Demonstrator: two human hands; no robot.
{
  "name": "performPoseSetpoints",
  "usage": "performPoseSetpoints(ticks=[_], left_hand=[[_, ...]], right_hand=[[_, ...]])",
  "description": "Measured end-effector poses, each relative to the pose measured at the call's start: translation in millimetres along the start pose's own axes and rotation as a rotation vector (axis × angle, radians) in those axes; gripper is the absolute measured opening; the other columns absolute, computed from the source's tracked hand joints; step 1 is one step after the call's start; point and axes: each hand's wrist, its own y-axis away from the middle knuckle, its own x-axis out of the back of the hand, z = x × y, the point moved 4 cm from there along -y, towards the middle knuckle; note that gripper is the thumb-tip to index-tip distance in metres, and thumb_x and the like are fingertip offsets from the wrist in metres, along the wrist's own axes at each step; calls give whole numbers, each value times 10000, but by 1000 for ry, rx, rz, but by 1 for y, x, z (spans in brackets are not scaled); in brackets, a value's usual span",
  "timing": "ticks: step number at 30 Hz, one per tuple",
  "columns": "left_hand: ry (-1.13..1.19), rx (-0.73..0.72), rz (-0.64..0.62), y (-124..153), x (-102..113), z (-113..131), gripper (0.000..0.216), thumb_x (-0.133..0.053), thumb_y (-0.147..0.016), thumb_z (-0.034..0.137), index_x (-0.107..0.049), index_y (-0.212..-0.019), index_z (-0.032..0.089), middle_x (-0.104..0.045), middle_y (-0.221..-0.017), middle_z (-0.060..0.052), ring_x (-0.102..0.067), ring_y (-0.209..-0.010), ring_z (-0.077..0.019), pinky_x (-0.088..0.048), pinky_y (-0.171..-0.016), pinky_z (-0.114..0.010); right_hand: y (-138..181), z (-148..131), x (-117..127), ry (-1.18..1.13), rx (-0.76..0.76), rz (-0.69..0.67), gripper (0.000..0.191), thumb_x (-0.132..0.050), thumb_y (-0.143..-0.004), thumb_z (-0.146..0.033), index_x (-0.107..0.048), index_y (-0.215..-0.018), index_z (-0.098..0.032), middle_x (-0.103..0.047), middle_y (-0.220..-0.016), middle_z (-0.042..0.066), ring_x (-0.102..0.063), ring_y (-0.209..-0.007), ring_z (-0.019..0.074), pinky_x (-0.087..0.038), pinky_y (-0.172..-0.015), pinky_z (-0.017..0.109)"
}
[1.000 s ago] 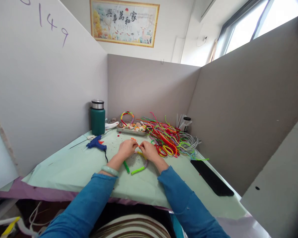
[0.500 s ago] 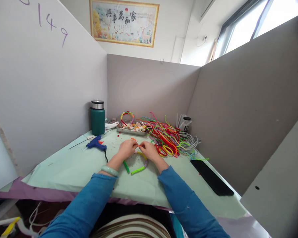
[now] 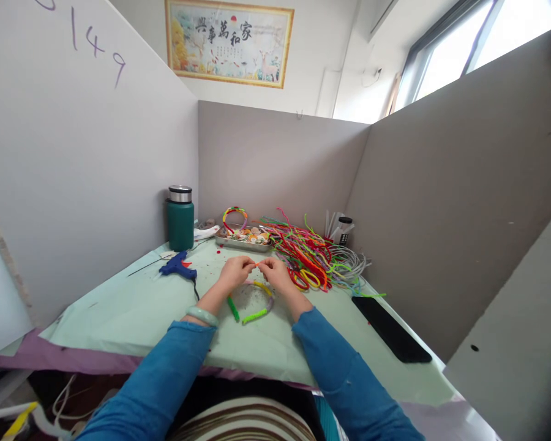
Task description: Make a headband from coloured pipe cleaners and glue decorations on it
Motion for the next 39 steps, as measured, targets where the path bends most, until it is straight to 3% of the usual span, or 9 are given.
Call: performPoseSetpoints(ticks=[8, 11, 19, 24, 29, 34, 39], left_hand=[[509, 207, -65, 5, -17, -4, 261, -554, -725, 341, -661, -832, 128, -633, -738, -21, -497, -539, -77, -456, -482, -187], [570, 266, -66, 6, -17, -5, 257, -578, -723, 343, -659, -843, 130, -625, -728, -18, -455, -485, -51, -456, -481, -183], [756, 368, -112, 9, -17, 1, 290, -616, -714, 367, -625, -882, 131, -594, -701, 4, -392, -424, -18, -480, -519, -209], [720, 372, -82, 8, -15, -1, 258, -618, -697, 365, -618, -805, 130, -573, -648, 12, -380, -420, -25, -464, -503, -213], [511, 270, -22, 2, -9, -7, 208, -566, -694, 309, -641, -750, 124, -594, -617, -10, -437, -461, -67, -392, -447, -190], [230, 155, -5, 0, -3, -8, 228, -525, -716, 301, -684, -759, 143, -659, -678, -28, -552, -616, -129, -418, -580, -223], [-73, 8, -13, 3, -3, -1, 241, -501, -763, 307, -708, -819, 196, -699, -785, -38, -584, -705, -151, -403, -657, -231]], right_hand=[[3, 8, -12, -578, -210, -5, 219, -690, -541, -298, -581, -648, -141, -454, -465, -63, -356, -420, 47, -265, -410, 187], [3, 13, -14, -643, -277, 18, 280, -732, -506, -307, -581, -681, -148, -462, -490, -63, -371, -437, 47, -273, -406, 179], [4, 12, -15, -653, -205, 65, 278, -707, -544, -338, -570, -714, -167, -454, -520, -63, -368, -450, 51, -275, -411, 181], [4, 8, -15, -533, -135, 92, 243, -659, -588, -357, -591, -711, -159, -459, -517, -54, -360, -441, 56, -281, -416, 191], [-1, 6, -6, -359, -56, 108, 263, -568, -668, -358, -642, -811, -151, -545, -614, -17, -397, -448, 66, -308, -423, 202], [-3, 2, 4, 42, 156, 79, 248, -517, -747, -308, -663, -904, -184, -646, -817, 25, -537, -651, 125, -428, -606, 242], [7, -9, 1, 433, 323, 37, 157, -522, -799, -243, -665, -855, -209, -640, -905, 34, -557, -811, 144, -407, -751, 256]])
